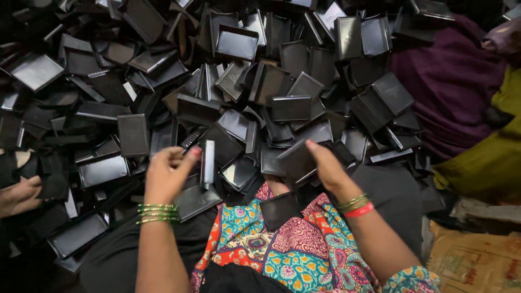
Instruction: The person sits on the floor and repeatedly picks up small black plastic trays from a large pile, opens them to inspect the interior, and places them back into the pile. The task involves continuous handling of identical trays without a visible final destination.
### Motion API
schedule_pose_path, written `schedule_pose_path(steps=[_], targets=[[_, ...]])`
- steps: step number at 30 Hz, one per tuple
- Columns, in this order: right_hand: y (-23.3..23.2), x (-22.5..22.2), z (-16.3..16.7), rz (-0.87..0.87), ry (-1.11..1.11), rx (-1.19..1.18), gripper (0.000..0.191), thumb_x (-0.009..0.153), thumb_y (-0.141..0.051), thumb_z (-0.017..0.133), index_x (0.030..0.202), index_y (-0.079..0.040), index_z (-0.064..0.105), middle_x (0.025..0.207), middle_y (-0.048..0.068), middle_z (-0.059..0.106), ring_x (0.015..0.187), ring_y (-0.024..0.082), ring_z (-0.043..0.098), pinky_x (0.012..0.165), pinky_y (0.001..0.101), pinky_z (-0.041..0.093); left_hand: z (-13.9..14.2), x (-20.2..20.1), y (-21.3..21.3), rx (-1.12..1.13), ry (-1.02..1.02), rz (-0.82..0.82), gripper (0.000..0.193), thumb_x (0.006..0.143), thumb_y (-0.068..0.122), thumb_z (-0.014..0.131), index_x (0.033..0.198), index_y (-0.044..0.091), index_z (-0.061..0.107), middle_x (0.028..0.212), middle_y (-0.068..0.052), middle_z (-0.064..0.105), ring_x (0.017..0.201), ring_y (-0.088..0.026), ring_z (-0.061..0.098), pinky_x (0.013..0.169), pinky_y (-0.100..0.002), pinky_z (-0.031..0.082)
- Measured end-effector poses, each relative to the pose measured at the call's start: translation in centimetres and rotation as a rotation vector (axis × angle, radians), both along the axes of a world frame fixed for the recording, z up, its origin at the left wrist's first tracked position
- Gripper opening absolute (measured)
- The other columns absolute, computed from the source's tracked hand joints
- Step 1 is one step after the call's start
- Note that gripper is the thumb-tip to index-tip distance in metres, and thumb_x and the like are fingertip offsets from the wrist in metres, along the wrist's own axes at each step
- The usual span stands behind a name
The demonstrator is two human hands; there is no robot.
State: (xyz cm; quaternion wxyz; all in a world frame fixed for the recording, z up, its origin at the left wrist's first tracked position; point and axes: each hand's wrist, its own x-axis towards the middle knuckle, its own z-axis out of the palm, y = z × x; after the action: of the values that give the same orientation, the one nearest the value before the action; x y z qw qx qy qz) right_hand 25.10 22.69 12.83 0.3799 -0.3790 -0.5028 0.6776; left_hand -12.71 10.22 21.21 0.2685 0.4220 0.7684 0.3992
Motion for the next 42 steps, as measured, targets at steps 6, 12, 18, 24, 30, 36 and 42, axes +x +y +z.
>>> schedule_pose_path(steps=[6,12,18,24,30,36,42], targets=[[-3.2,-3.8,1.1,0.027,-0.846,0.515,0.050,0.095,-0.040,0.063,0.129,-0.003,0.059,0.110,0.016,0.068,0.103,0.033,0.067,0.091,0.0394,0.052,0.6,3.3,4.5,0.169,0.323,-0.106,0.044,0.085,0.038,0.081,0.108,0.002,0.072,0.101,-0.015,0.070,0.088,-0.027,0.070,0.080,-0.038,0.056],[-4.5,-4.7,5.1,0.123,-0.976,0.881,0.089,0.075,-0.051,0.081,0.140,0.000,0.048,0.124,0.023,0.054,0.114,0.041,0.053,0.096,0.0471,0.042,-1.8,11.4,10.9,-0.090,0.727,-0.297,0.080,0.068,0.061,0.082,0.116,-0.002,0.065,0.114,-0.021,0.067,0.102,-0.038,0.066,0.083,-0.049,0.053],[-3.8,-3.4,4.3,0.209,-0.974,0.989,0.096,0.068,-0.046,0.086,0.137,0.007,0.046,0.132,0.025,0.051,0.125,0.041,0.048,0.103,0.0480,0.039,-5.0,16.1,9.6,0.186,0.636,-0.265,0.077,0.079,0.056,0.077,0.119,-0.009,0.065,0.106,-0.023,0.070,0.096,-0.038,0.069,0.083,-0.056,0.052],[-2.6,-2.7,3.7,0.276,-0.914,0.857,0.095,0.065,-0.042,0.089,0.138,0.004,0.048,0.129,0.022,0.052,0.121,0.039,0.050,0.102,0.0466,0.042,-5.2,3.1,8.7,-0.109,0.964,0.073,0.024,0.093,0.030,0.071,0.094,0.006,0.075,0.094,-0.016,0.072,0.086,-0.037,0.068,0.077,-0.050,0.052],[-2.7,-3.1,3.8,0.221,-0.867,0.867,0.091,0.066,-0.040,0.089,0.136,0.003,0.051,0.123,0.020,0.053,0.117,0.038,0.052,0.100,0.0460,0.043,-10.7,-1.0,10.1,-0.375,1.290,-0.063,0.015,0.094,0.022,0.064,0.088,0.017,0.077,0.095,-0.006,0.074,0.099,-0.026,0.067,0.093,-0.045,0.045],[-1.8,-2.1,4.0,0.120,-0.783,0.822,0.085,0.064,-0.038,0.090,0.133,-0.002,0.056,0.117,0.016,0.057,0.114,0.035,0.055,0.098,0.0453,0.044,-6.4,-0.5,8.4,-0.363,1.275,-0.106,0.014,0.090,0.024,0.065,0.085,0.019,0.077,0.096,-0.004,0.074,0.102,-0.025,0.064,0.097,-0.044,0.041],[-1.0,-1.6,4.0,0.212,0.218,-0.091,0.062,0.089,-0.025,0.074,0.142,-0.001,0.051,0.133,0.011,0.060,0.124,0.023,0.057,0.107,0.0420,0.044,2.6,4.8,0.7,-0.041,1.127,0.148,0.025,0.093,0.034,0.074,0.098,0.010,0.073,0.099,-0.009,0.069,0.100,-0.031,0.060,0.094,-0.047,0.041]])
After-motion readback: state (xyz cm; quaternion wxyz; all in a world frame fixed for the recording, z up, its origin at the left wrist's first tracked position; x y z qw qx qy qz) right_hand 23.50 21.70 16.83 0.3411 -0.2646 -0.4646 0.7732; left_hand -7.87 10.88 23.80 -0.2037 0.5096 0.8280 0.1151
